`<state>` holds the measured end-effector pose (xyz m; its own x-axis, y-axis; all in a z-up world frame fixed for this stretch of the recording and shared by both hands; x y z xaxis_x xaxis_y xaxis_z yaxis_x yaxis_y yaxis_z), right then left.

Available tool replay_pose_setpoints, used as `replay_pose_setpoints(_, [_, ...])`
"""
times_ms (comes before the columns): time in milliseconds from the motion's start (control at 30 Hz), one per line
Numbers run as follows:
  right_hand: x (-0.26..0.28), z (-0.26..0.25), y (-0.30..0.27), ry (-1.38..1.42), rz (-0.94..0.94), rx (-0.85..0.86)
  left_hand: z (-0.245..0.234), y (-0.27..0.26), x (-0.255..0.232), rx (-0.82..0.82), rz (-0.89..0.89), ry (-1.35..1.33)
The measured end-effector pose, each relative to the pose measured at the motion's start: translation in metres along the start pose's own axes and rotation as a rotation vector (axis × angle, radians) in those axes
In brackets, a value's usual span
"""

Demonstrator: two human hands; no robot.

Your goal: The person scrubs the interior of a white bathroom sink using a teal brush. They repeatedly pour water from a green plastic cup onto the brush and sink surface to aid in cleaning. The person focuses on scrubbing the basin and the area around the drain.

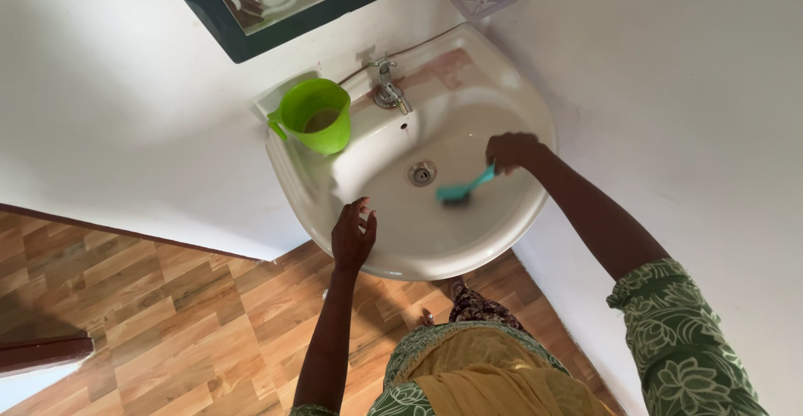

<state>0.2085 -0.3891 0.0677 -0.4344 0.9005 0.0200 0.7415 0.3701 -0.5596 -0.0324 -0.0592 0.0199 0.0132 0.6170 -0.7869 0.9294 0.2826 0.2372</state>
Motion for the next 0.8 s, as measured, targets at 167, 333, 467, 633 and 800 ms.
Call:
replay_pose_setpoints(167, [0.001,0.012,0.005,-0.336,0.129,-0.508,0.001,0.001,0.001,0.019,-0.032,-0.004])
replay_pose_setpoints(333, [0.005,0.028,0.002,0.08,-0.09,-0.009,0.001,0.0,0.003,-0.006,-0.008,-0.005])
replay_pose_setpoints(467, [-0.025,-0.008,-0.01,0.026,-0.041,0.228,0.002,0.0,0.004,-0.006,0.026,-0.007])
replay_pose_setpoints(633, [-0.005,-0.045,-0.025,-0.343,0.312,-0.203,0.004,0.001,0.008,-0.011,0.039,-0.011])
replay_pose_setpoints(800, [0.005,0.005,-0.011,-0.377,0.141,-0.273,0.002,0.003,0.012,-0.004,0.091,-0.011])
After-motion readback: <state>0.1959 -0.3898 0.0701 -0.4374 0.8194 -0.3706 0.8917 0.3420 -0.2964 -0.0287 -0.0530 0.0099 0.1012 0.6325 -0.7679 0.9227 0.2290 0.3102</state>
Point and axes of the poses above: each hand's wrist, its own y-axis towards the middle knuckle, its own z-axis out of the palm, x = y × z, the point moved 2 cm from there along y, towards the middle knuckle, and after that the axes turned 4 degrees about -y, right-handed, at the moved point
